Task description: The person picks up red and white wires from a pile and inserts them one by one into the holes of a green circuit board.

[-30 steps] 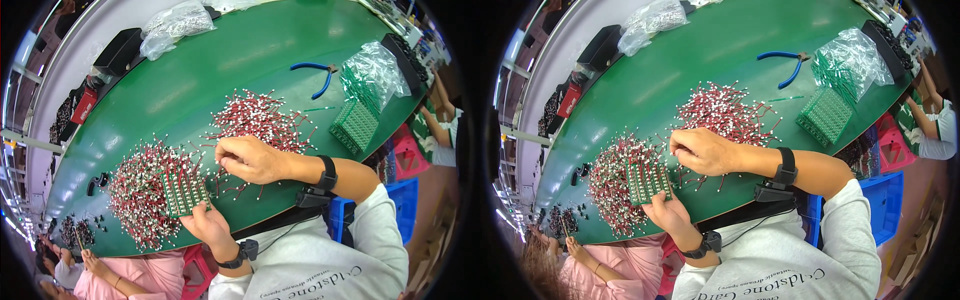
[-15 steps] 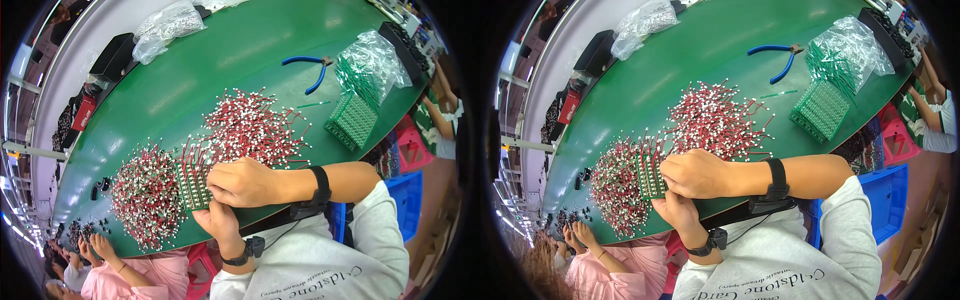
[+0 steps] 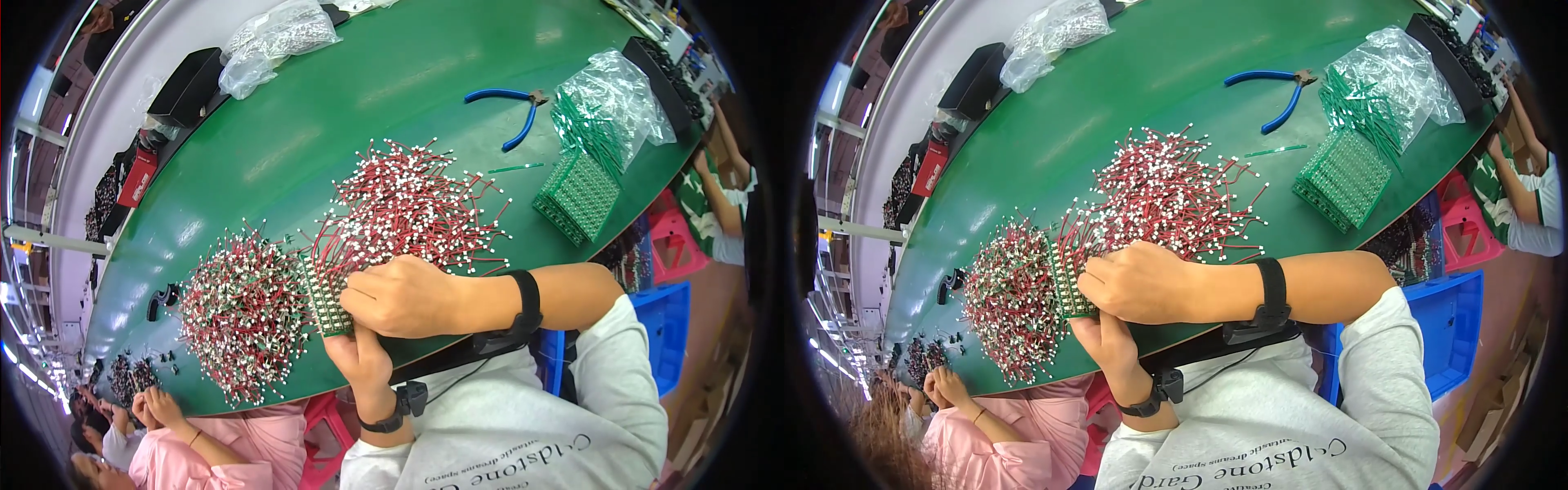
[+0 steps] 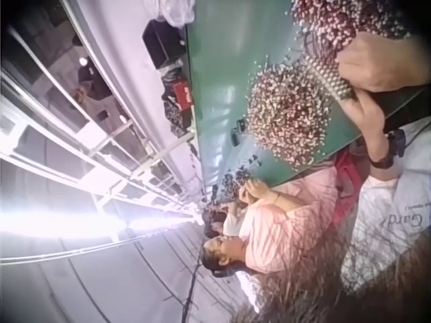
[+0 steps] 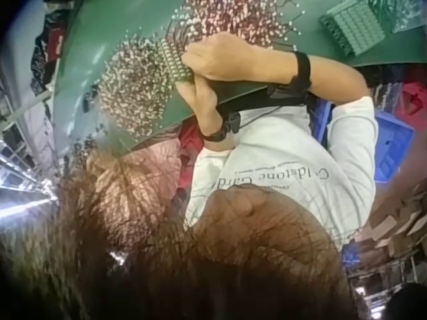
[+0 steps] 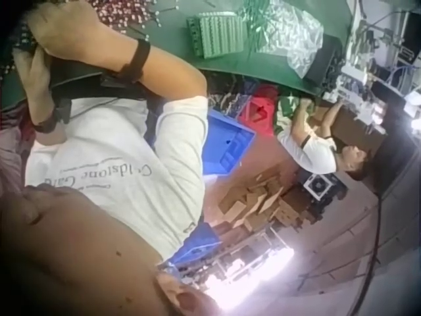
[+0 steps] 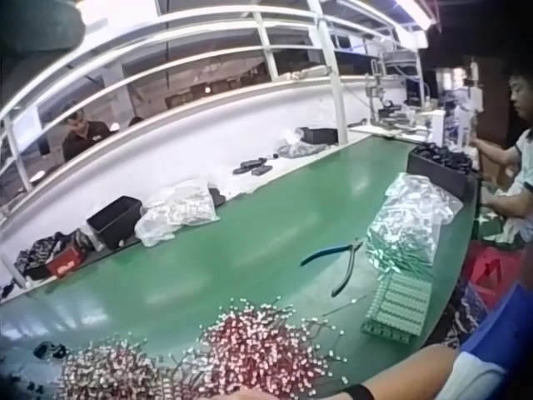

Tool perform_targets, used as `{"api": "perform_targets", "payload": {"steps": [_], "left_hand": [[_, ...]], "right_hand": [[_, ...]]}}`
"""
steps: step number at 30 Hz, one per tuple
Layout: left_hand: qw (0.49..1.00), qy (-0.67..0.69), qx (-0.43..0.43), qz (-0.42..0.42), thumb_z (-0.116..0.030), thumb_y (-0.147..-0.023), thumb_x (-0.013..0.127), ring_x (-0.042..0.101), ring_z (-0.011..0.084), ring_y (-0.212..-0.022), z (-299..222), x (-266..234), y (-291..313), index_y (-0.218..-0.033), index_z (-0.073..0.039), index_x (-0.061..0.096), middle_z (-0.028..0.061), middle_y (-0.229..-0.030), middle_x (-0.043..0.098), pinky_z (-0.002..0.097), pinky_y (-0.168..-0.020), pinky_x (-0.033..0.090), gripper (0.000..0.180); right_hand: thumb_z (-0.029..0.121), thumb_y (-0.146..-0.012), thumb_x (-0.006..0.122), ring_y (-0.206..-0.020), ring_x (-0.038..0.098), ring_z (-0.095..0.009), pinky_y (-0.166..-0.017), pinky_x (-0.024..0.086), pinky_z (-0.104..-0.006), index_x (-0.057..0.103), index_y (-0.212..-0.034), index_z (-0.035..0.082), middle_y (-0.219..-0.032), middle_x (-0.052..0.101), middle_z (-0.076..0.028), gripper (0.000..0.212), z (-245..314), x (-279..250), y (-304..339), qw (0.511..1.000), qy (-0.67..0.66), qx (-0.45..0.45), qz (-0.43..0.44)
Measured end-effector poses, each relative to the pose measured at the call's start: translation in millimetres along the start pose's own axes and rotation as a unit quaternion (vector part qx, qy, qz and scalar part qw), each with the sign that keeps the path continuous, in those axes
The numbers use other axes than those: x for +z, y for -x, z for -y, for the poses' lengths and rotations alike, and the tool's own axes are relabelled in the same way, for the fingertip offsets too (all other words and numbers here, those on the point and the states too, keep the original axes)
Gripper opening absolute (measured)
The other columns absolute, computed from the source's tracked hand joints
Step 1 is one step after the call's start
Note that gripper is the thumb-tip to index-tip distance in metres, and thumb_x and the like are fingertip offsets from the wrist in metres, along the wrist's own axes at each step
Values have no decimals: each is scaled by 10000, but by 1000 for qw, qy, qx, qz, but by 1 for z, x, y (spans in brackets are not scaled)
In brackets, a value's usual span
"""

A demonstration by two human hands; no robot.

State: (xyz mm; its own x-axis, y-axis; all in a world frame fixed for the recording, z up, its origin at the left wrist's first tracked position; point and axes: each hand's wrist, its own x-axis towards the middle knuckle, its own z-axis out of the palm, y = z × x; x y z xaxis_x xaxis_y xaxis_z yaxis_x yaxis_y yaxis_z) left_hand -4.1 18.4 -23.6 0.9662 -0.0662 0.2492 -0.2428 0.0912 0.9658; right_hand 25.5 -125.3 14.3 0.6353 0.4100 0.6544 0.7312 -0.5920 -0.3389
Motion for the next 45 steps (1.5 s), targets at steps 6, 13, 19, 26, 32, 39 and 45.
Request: {"api": "perform_targets", "payload": {"steps": [6, 13, 19, 26, 32, 39, 45], "left_hand": [[999, 39, -32, -22, 72, -923, 493, 573, 149, -1032, 2, -3, 3, -1204, 77, 508, 96, -1140, 596, 288, -911, 446, 281], [982, 179, -34, -40, 122, -890, 453, 583, 161, -1074, -9, 4, -1, -1264, 76, 472, 120, -1185, 584, 294, -932, 457, 378], [989, 136, -42, -35, 79, -933, 455, 579, 143, -1043, -6, 2, 2, -1248, 67, 489, 100, -1164, 593, 285, -901, 460, 317], [1000, 8, -19, -20, 48, -947, 469, 574, 125, -969, -3, -3, 1, -1125, 64, 559, 79, -1083, 613, 271, -858, 455, 200], [998, 27, -25, -52, 60, -927, 461, 585, 129, -952, -9, 2, 2, -1075, 64, 591, 70, -1031, 633, 273, -853, 457, 197], [998, 22, -41, -48, 73, -915, 459, 587, 128, -951, -6, -2, 0, -1093, 71, 587, 68, -1038, 633, 270, -845, 458, 219], [994, 79, -49, -64, 73, -907, 470, 582, 128, -963, -5, -3, 1, -1099, 70, 581, 74, -1057, 626, 269, -844, 458, 221]], "right_hand": [[140, -766, 623, -598, 620, -290, -525, 518, -393, 536, -779, 30, -713, 561, -104, 140, -7, 2, 0, 996, -86, 12, 23], [133, -793, 644, -573, 572, -240, -493, 492, -341, 578, -810, 40, -718, 531, -65, 115, -8, 8, 1, 994, -103, 16, -27], [119, -768, 647, -550, 565, -228, -474, 483, -346, 516, -745, 46, -684, 496, -65, 152, -5, 6, 1, 996, -93, 18, -4], [107, -737, 624, -549, 586, -200, -452, 487, -327, 515, -758, 51, -682, 515, -57, 125, 0, -3, 0, 1000, -12, -14, 7], [112, -737, 616, -600, 624, -211, -476, 507, -319, 526, -784, 47, -715, 570, -67, 121, -3, 2, 1, 1000, 3, -10, -5], [98, -721, 617, -613, 621, -228, -515, 517, -341, 524, -784, 42, -714, 565, -70, 125, 0, 12, 1, 999, -29, 22, -12], [73, -703, 621, -612, 610, -251, -531, 516, -350, 546, -806, 35, -718, 555, -74, 133, -1, 14, 2, 997, -68, 41, -10]]}}
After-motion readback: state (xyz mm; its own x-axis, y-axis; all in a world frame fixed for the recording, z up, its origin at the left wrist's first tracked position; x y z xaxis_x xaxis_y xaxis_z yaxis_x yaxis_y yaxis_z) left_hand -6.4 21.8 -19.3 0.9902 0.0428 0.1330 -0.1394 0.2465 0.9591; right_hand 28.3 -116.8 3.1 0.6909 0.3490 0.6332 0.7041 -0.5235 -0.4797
